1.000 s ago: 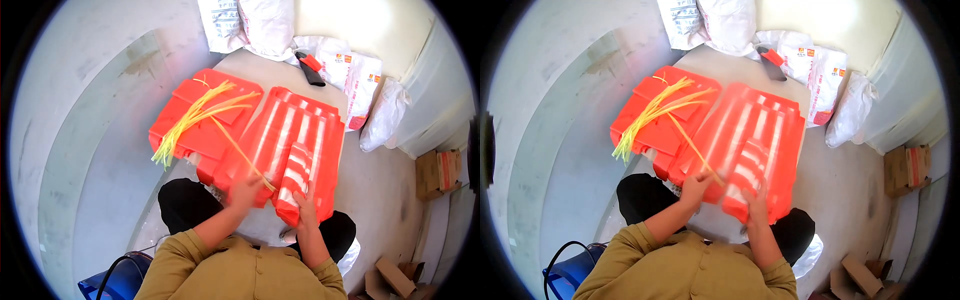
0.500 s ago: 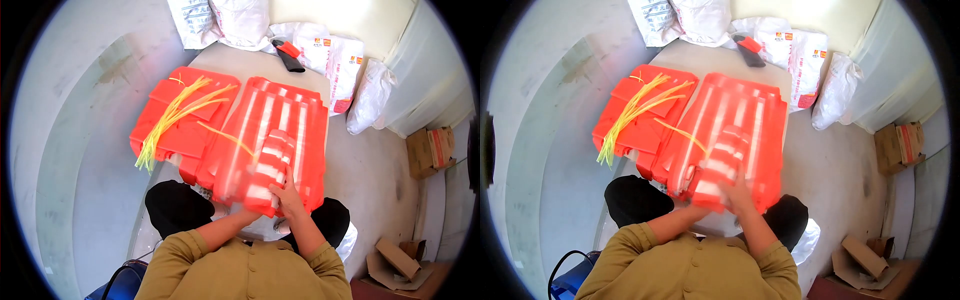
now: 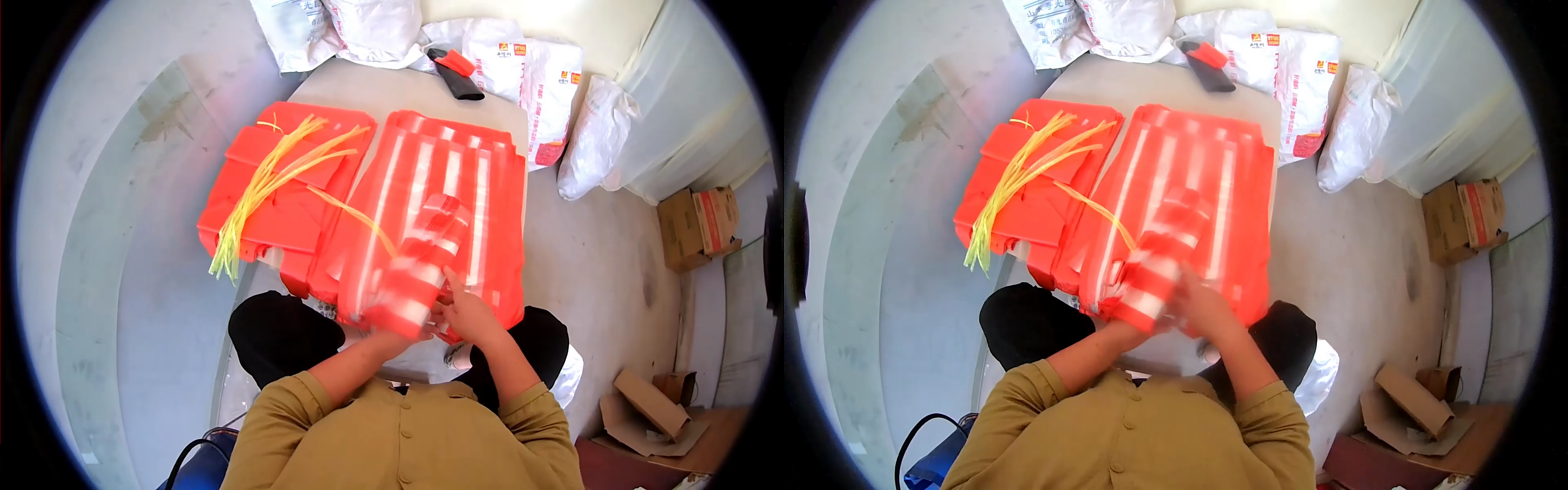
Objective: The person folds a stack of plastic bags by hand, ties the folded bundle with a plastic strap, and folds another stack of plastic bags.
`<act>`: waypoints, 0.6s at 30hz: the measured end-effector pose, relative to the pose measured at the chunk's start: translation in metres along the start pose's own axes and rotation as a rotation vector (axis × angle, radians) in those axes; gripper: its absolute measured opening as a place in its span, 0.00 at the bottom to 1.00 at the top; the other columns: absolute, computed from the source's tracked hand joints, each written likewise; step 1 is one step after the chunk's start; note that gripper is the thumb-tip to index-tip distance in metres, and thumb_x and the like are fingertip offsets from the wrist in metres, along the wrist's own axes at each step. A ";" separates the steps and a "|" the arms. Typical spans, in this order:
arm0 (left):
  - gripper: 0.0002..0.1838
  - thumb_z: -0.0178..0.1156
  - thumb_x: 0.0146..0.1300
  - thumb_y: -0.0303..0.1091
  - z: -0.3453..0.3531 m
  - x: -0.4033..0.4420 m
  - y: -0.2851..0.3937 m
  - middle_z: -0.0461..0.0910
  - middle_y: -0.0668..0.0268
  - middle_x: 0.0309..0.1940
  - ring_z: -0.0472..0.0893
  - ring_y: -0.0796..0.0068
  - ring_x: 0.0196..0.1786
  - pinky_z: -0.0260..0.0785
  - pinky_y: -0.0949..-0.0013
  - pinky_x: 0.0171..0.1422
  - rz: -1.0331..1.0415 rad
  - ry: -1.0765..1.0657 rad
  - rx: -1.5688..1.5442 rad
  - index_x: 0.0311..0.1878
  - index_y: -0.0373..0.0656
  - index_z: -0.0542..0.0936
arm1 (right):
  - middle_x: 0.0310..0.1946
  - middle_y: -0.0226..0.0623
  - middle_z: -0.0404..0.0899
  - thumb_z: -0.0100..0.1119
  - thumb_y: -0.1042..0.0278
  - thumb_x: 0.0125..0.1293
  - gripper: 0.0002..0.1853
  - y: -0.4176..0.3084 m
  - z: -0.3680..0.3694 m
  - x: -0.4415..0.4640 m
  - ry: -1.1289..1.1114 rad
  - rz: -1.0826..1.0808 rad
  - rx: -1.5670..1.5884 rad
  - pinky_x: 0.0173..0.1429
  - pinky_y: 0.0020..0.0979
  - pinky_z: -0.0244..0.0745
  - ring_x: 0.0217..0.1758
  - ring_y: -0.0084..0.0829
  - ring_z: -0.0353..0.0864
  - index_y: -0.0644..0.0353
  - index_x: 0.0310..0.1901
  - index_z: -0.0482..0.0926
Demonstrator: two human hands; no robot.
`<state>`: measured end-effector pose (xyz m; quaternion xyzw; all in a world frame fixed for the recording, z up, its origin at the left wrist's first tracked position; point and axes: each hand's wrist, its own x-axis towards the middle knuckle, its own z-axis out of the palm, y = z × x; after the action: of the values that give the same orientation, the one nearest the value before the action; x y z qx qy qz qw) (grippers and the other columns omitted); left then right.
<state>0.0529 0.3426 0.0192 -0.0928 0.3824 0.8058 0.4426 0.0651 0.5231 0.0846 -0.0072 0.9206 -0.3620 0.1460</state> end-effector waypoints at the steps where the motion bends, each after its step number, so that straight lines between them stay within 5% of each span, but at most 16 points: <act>1: 0.20 0.58 0.76 0.54 0.004 -0.005 0.002 0.79 0.72 0.48 0.79 0.80 0.41 0.74 0.75 0.41 -0.051 -0.014 -0.014 0.60 0.51 0.77 | 0.44 0.53 0.87 0.58 0.70 0.70 0.44 -0.015 -0.006 -0.006 -0.021 0.042 -0.117 0.50 0.46 0.80 0.44 0.50 0.88 0.51 0.84 0.49; 6: 0.22 0.61 0.77 0.44 -0.032 -0.009 -0.035 0.83 0.69 0.46 0.80 0.79 0.39 0.76 0.74 0.45 -0.237 -0.166 0.067 0.68 0.46 0.76 | 0.42 0.46 0.87 0.59 0.70 0.68 0.36 -0.004 0.000 -0.003 0.047 0.057 -0.025 0.50 0.46 0.80 0.44 0.50 0.87 0.53 0.77 0.62; 11: 0.18 0.60 0.77 0.38 0.015 -0.053 0.006 0.85 0.67 0.44 0.80 0.81 0.36 0.73 0.75 0.42 -0.377 -0.377 0.552 0.65 0.42 0.78 | 0.42 0.44 0.87 0.59 0.72 0.68 0.21 0.035 -0.012 0.015 0.306 0.007 -0.142 0.50 0.45 0.80 0.46 0.48 0.86 0.59 0.62 0.79; 14: 0.16 0.61 0.75 0.34 0.016 -0.063 0.052 0.85 0.68 0.40 0.79 0.82 0.35 0.72 0.76 0.40 -0.308 -0.519 0.562 0.62 0.41 0.81 | 0.44 0.45 0.87 0.58 0.73 0.68 0.14 0.053 -0.028 0.025 0.416 -0.041 -0.174 0.53 0.44 0.81 0.47 0.48 0.86 0.61 0.54 0.84; 17: 0.15 0.59 0.76 0.31 -0.007 -0.071 0.088 0.82 0.67 0.34 0.78 0.79 0.33 0.71 0.74 0.37 -0.030 -0.588 0.512 0.62 0.40 0.81 | 0.45 0.47 0.87 0.57 0.73 0.68 0.13 0.050 -0.042 0.023 0.453 -0.038 -0.219 0.55 0.43 0.81 0.49 0.48 0.86 0.61 0.51 0.85; 18: 0.14 0.59 0.76 0.29 -0.007 -0.078 0.098 0.82 0.68 0.36 0.78 0.80 0.35 0.71 0.75 0.39 0.009 -0.428 0.384 0.61 0.39 0.82 | 0.45 0.47 0.87 0.57 0.72 0.68 0.13 0.048 -0.046 0.022 0.429 -0.017 -0.223 0.56 0.43 0.81 0.49 0.48 0.86 0.61 0.51 0.86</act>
<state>0.0208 0.2570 0.1043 0.1667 0.4260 0.7219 0.5192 0.0361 0.5868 0.0785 0.0462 0.9647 -0.2526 -0.0578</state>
